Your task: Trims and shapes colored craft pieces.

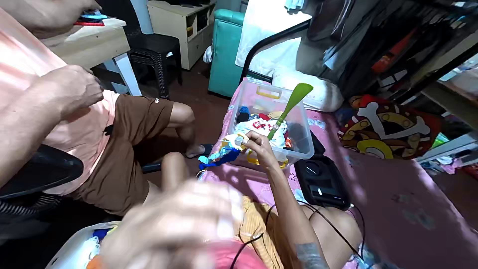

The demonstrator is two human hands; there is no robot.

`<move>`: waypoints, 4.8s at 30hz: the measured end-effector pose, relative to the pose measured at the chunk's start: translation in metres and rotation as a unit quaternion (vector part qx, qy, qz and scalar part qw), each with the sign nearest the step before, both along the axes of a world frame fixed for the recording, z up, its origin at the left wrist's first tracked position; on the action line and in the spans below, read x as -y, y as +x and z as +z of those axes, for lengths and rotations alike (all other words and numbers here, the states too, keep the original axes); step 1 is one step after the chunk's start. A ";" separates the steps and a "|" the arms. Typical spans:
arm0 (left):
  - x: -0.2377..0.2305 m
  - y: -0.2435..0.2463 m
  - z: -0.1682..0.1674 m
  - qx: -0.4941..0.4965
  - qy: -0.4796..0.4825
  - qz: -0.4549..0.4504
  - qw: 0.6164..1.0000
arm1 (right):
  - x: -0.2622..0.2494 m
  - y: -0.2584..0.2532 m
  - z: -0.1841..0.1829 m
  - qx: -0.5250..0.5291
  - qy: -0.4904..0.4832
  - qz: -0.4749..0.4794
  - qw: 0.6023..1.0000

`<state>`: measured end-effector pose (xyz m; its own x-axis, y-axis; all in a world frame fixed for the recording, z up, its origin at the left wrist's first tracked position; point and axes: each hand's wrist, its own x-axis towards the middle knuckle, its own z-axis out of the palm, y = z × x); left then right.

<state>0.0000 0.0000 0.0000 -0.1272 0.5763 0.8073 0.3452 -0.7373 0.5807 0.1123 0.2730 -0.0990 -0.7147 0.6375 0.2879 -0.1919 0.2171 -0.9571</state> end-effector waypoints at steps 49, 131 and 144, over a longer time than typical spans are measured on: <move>-0.095 -0.025 -0.113 -0.005 -0.233 0.109 0.966 | 0.050 0.026 0.005 0.173 0.116 0.088 0.974; -0.061 -0.065 -0.113 0.266 -0.244 0.096 0.928 | 0.053 -0.049 0.039 0.205 0.125 0.126 0.962; -0.057 -0.067 -0.133 0.277 -0.297 0.171 0.897 | 0.072 -0.046 0.076 -0.001 0.158 0.119 0.980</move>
<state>-0.0666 0.0568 -0.1327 -0.6666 0.7344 0.1276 0.0289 -0.1456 0.9889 0.0666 0.2010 -0.0231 -0.8315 0.3326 0.4449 -0.2741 0.4510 -0.8494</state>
